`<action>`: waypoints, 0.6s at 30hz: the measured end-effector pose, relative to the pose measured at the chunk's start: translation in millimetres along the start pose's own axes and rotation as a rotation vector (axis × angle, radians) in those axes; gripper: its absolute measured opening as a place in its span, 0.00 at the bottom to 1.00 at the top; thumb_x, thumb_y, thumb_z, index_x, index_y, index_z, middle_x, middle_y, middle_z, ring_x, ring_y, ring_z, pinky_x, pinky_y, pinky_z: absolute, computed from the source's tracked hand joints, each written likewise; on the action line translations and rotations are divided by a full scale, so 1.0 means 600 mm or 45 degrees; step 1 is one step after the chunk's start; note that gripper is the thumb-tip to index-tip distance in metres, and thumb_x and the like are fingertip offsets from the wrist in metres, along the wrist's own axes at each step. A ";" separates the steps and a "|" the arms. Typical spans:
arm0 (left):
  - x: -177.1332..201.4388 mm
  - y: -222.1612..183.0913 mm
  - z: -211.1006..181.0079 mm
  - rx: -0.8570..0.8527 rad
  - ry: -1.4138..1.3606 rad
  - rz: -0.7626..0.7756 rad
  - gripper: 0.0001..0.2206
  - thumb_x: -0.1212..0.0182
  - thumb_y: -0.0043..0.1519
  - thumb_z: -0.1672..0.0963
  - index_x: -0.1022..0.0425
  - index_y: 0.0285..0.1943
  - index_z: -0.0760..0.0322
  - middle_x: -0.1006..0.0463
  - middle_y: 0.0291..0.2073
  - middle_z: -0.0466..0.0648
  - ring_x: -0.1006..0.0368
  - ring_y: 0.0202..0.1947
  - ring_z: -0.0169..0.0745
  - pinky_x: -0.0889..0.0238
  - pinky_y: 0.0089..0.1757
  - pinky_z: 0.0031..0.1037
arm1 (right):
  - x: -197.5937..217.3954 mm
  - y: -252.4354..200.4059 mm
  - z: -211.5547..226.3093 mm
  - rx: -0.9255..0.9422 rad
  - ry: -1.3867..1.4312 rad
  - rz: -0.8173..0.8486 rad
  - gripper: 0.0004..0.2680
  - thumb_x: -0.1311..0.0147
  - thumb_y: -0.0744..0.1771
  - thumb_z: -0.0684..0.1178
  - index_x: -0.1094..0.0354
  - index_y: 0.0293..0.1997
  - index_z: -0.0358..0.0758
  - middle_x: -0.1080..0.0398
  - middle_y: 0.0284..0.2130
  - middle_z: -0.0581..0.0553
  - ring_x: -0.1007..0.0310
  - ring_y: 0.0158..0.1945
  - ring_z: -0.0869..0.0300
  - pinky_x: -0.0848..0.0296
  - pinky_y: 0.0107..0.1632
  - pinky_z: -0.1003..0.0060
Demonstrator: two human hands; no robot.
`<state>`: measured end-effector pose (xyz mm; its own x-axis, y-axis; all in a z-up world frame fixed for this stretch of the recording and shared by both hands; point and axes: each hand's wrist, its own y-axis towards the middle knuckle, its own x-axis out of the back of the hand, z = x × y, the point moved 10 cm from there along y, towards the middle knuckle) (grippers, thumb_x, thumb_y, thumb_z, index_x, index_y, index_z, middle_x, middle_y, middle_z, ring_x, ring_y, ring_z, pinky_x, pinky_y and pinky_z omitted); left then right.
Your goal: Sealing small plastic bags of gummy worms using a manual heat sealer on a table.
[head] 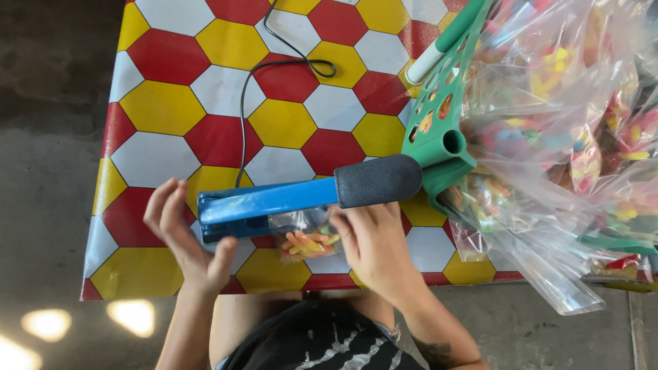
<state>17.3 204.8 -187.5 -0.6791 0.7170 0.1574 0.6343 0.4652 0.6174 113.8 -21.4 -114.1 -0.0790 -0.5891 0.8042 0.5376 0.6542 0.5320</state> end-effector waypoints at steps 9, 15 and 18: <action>-0.102 0.061 -0.267 -0.549 0.333 0.857 0.10 0.37 0.67 0.51 0.23 0.43 0.61 0.21 0.38 0.47 0.25 0.40 0.42 0.31 0.41 0.33 | 0.075 0.009 0.125 0.205 0.269 0.226 0.06 0.55 0.72 0.46 0.33 0.43 0.36 0.29 0.39 0.43 0.24 0.44 0.53 0.39 0.63 0.43; -0.096 0.059 -0.291 -0.508 0.250 0.878 0.11 0.35 0.67 0.51 0.26 0.35 0.59 0.24 0.30 0.43 0.29 0.26 0.36 0.34 0.27 0.28 | -0.008 -0.035 0.066 -0.291 1.460 0.464 0.38 0.35 0.62 0.64 0.57 0.75 0.41 0.36 0.66 0.30 0.34 0.71 0.43 0.30 0.71 0.47; -0.090 0.035 -0.261 -0.459 0.291 0.951 0.10 0.36 0.66 0.50 0.22 0.38 0.57 0.21 0.29 0.42 0.26 0.26 0.32 0.35 0.24 0.25 | -0.038 -0.056 0.074 -0.200 1.110 0.636 0.16 0.38 0.68 0.45 0.36 0.63 0.42 0.24 0.45 0.40 0.20 0.45 0.52 0.23 0.46 0.61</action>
<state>9.4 94.8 -62.2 -0.2128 0.6294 0.7474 0.8147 -0.3081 0.4913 60.2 -9.1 -138.7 0.7907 -0.4470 0.4182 0.4505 0.8875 0.0970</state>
